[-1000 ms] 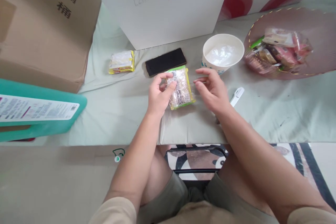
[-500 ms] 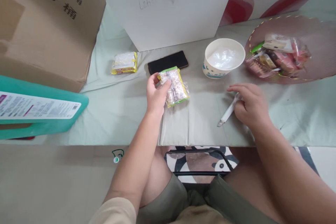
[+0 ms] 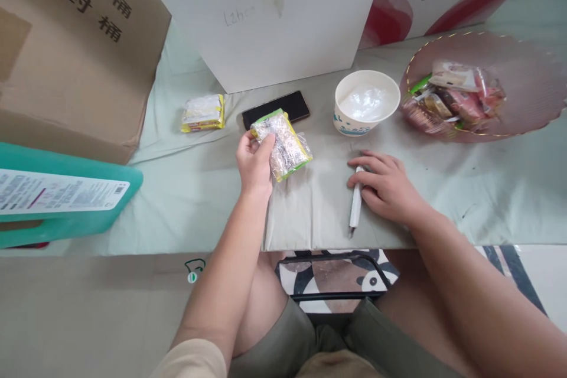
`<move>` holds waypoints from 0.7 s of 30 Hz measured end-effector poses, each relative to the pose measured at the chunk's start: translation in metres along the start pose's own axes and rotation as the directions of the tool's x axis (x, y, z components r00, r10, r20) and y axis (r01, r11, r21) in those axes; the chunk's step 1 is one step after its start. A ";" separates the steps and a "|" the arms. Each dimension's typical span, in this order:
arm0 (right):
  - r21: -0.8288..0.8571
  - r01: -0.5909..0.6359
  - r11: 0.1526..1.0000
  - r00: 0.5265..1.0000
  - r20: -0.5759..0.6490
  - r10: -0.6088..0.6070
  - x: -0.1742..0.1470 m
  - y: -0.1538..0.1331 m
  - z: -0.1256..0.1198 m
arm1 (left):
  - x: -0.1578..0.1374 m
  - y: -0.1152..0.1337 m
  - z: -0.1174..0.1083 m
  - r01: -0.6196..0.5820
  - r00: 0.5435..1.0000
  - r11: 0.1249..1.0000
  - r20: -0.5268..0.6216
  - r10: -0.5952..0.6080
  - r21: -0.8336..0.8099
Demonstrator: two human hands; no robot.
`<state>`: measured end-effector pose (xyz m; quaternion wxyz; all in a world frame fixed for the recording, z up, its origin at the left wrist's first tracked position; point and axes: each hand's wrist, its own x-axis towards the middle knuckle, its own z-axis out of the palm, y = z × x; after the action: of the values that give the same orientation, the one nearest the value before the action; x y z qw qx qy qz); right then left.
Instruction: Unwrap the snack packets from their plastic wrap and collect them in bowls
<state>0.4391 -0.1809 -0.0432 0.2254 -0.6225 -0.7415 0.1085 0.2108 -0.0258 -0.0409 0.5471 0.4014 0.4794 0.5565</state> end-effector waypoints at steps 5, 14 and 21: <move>0.025 -0.064 0.998 0.997 -0.037 0.065 0.007 -0.007 0.003 | -0.001 -0.004 0.000 -0.031 0.999 0.998 0.046 0.028 0.062; 0.007 0.006 1.000 1.000 -0.028 -0.005 0.006 -0.006 0.003 | -0.001 -0.007 0.001 -0.050 0.998 0.994 0.034 0.047 0.097; 0.060 -0.034 0.998 0.998 -0.057 0.037 0.009 -0.007 0.003 | 0.003 -0.011 -0.001 -0.043 0.995 0.991 0.092 0.032 0.124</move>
<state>0.4301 -0.1731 -0.0406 0.2633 -0.6314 -0.7200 0.1165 0.2118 -0.0234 -0.0524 0.5313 0.4684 0.4808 0.5168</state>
